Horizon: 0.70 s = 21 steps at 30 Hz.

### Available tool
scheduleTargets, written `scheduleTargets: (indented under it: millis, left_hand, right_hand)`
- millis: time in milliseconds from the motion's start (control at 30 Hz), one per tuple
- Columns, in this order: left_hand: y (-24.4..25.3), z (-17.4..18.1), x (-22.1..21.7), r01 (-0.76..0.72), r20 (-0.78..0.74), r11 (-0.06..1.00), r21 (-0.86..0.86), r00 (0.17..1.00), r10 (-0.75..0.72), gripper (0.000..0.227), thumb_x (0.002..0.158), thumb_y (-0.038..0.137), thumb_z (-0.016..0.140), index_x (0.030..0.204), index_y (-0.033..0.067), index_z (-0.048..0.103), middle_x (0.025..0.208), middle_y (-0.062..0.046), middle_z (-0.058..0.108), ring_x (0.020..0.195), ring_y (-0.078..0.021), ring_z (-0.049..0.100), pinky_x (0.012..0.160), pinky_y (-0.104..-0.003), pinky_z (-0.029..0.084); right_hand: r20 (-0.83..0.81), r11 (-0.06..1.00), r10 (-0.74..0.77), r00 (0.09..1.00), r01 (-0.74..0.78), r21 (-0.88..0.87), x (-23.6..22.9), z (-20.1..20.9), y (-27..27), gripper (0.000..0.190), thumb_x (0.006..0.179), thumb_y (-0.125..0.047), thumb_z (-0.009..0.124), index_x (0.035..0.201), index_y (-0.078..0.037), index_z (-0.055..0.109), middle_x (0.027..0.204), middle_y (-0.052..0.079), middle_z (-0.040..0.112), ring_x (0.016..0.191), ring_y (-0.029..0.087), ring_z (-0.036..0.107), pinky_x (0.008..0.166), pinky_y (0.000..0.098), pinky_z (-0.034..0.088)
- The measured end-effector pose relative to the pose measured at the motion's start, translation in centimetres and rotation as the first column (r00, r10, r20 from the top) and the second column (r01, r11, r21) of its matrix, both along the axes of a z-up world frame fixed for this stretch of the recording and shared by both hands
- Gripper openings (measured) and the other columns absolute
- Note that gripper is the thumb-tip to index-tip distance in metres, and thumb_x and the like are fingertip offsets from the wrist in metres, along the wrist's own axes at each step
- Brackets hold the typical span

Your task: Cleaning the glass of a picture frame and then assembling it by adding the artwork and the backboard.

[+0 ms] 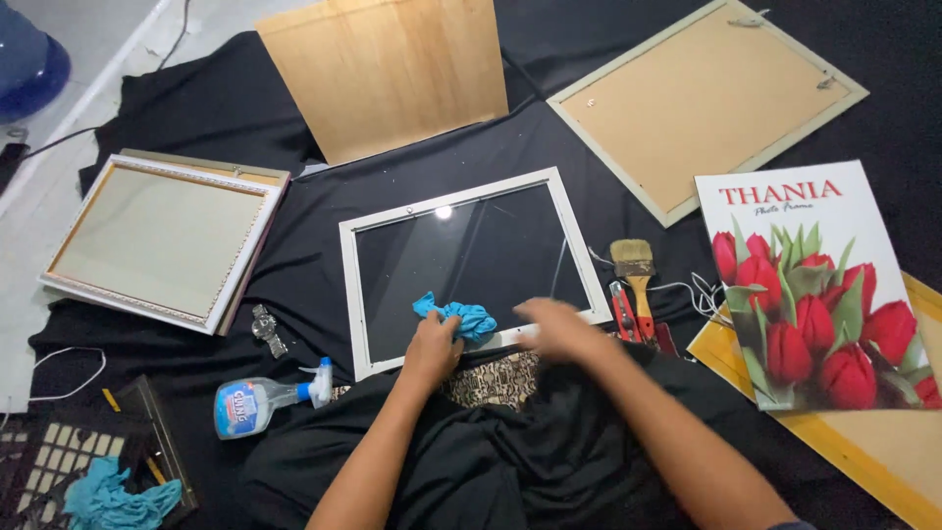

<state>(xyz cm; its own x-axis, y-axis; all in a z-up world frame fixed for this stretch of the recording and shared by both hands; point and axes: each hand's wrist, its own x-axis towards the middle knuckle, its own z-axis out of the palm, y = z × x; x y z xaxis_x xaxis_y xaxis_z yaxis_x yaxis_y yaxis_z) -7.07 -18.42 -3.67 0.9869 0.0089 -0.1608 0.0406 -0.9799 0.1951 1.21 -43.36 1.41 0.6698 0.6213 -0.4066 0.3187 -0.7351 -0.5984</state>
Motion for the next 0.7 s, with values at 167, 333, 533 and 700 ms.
scheduleTargets:
  millis: [167,333,533,700]
  left_hand:
    - [-0.4,-2.5,1.5,0.007,0.031,0.995,0.095,0.999,-0.01,0.037,0.086,0.012,0.072,0.122,0.0103,0.062,0.115,-0.021,0.055,0.092,-0.0392,0.07,0.069,-0.045,0.063]
    - [0.3,-4.7,6.1,0.017,0.18,0.989,0.15,0.983,-0.045,0.041,0.076,0.008,0.07,0.117,0.0091,0.063,0.108,-0.023,0.058,0.085,-0.0455,0.07,0.067,-0.05,0.062]
    - [2.2,-6.8,17.1,-0.053,0.228,0.982,0.18,0.974,0.011,0.03,0.074,0.014,0.071,0.103,0.0116,0.066,0.101,-0.019,0.057,0.081,-0.0462,0.069,0.069,-0.052,0.061]
    - [4.4,-8.5,26.1,-0.097,0.449,0.973,0.207,0.894,-0.007,0.029,0.074,0.005,0.063,0.103,0.0103,0.064,0.094,-0.018,0.057,0.072,-0.0449,0.071,0.061,-0.049,0.061]
  right_hand:
    - [0.079,0.963,-0.217,0.973,0.227,-0.143,3.8,-7.6,-5.2,0.076,0.091,-0.037,0.065,0.154,0.0,0.042,0.158,0.028,0.041,0.147,0.046,0.04,0.118,0.0607,0.034]
    - [-0.009,0.914,-0.308,0.951,0.293,-0.28,4.7,-10.3,-3.8,0.109,0.079,-0.051,0.083,0.161,-0.004,0.027,0.169,0.027,0.015,0.153,0.049,0.023,0.115,0.0718,0.029]
    - [-0.049,0.88,-0.341,0.939,0.3,-0.367,6.5,-9.3,-2.1,0.107,0.083,-0.052,0.08,0.158,0.005,0.028,0.168,0.03,0.016,0.149,0.053,0.027,0.102,0.0782,0.037]
    - [-0.15,0.877,-0.377,0.914,0.3,-0.376,7.5,-8.0,-1.4,0.109,0.083,-0.043,0.083,0.157,0.012,0.025,0.168,0.033,0.01,0.15,0.057,0.021,0.108,0.0701,0.039]
